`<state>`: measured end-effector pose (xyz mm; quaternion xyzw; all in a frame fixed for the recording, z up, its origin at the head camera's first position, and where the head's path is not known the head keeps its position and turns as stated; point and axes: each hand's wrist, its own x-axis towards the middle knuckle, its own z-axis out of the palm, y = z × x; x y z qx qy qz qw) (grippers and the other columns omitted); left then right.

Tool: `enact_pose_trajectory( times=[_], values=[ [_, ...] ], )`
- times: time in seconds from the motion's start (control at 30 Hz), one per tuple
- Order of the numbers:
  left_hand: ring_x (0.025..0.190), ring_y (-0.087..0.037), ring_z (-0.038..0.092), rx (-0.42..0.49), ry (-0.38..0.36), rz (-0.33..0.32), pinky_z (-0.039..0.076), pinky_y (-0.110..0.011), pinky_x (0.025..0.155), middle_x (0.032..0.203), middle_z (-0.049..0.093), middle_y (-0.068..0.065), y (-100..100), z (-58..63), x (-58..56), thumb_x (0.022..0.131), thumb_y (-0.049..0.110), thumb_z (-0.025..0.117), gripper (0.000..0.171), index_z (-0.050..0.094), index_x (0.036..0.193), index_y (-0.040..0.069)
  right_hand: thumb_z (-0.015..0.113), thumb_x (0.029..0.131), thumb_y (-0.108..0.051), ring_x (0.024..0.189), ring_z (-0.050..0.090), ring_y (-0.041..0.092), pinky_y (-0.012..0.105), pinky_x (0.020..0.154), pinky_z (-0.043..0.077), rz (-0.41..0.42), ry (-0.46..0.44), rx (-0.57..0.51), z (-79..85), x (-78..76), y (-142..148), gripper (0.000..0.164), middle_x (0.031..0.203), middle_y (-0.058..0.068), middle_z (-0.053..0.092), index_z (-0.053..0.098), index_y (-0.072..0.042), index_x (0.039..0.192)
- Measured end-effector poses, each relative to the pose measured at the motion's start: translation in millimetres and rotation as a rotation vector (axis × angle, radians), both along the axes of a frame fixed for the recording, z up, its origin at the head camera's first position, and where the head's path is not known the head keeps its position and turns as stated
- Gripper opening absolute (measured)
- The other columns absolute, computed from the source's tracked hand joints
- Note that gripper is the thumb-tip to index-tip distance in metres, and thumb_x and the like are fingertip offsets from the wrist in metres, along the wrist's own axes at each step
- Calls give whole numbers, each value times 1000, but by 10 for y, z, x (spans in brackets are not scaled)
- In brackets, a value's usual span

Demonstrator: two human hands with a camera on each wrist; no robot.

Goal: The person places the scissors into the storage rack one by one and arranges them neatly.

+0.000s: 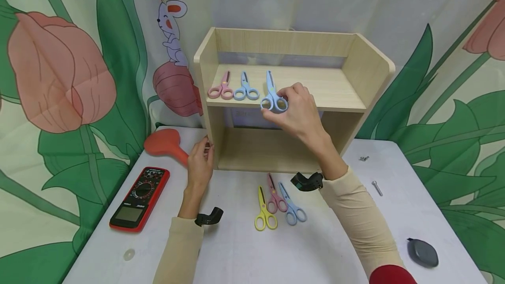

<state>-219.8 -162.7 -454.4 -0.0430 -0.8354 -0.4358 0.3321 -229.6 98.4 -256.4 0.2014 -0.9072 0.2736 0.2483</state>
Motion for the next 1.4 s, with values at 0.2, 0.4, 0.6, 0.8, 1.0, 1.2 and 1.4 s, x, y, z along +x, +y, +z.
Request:
enact_pose_trajectory(
  times=[0.2, 0.4, 0.6, 0.8, 1.0, 1.2, 1.4],
  values=[
    [93, -34, 72, -5, 17, 0, 64, -44, 77, 108, 66, -23, 3, -7, 12, 98, 9, 64, 32, 62, 129, 1, 69, 78, -50, 104, 53, 32, 49, 97, 43, -63, -159, 49, 66, -224, 24, 64, 114, 17, 60, 66, 1, 116],
    [93, -34, 71, 2, 4, 1, 63, -45, 78, 108, 66, -23, -1, -8, 24, 98, 10, 63, 32, 61, 130, 2, 67, 80, -54, 109, 52, 31, 47, 97, 44, -70, -240, 49, 116, -329, 0, 67, 121, 15, 59, 66, -1, 121],
    [90, -34, 72, 4, 35, -4, 63, -45, 75, 106, 66, -24, -10, -27, 35, 98, 9, 64, 32, 62, 128, -1, 67, 82, -58, 110, 52, 29, 46, 98, 43, -58, -260, 69, 120, -391, -15, 71, 123, 14, 57, 65, -3, 127],
    [91, -34, 72, 6, 31, -5, 64, -44, 76, 107, 66, -23, -18, -24, 29, 98, 10, 63, 32, 61, 129, 0, 66, 83, -58, 108, 51, 30, 46, 98, 43, -30, -247, 83, 119, -399, -17, 72, 122, 15, 56, 63, -3, 129],
    [90, -34, 72, 6, 35, 1, 64, -44, 76, 106, 66, -23, -12, -22, 23, 98, 8, 64, 31, 62, 128, 0, 68, 82, -58, 106, 53, 32, 47, 91, 46, -28, -125, 37, 71, -356, 8, 72, 122, 17, 56, 64, -4, 130],
    [89, -34, 72, 10, 40, -9, 63, -45, 75, 106, 67, -23, -2, -33, 6, 94, 4, 67, 33, 62, 126, -2, 74, 81, -47, 98, 55, 37, 49, 81, 45, 16, 249, -56, -127, -202, 112, 61, 106, 20, 60, 68, 2, 116],
    [90, -35, 72, 24, 29, -20, 63, -45, 76, 106, 67, -24, -21, 9, 5, 96, 6, 65, 31, 62, 126, -3, 79, 79, -41, 98, 56, 37, 49, 81, 44, 87, 349, -53, -389, 29, 204, 59, 106, 19, 61, 67, 2, 117]
  ],
)
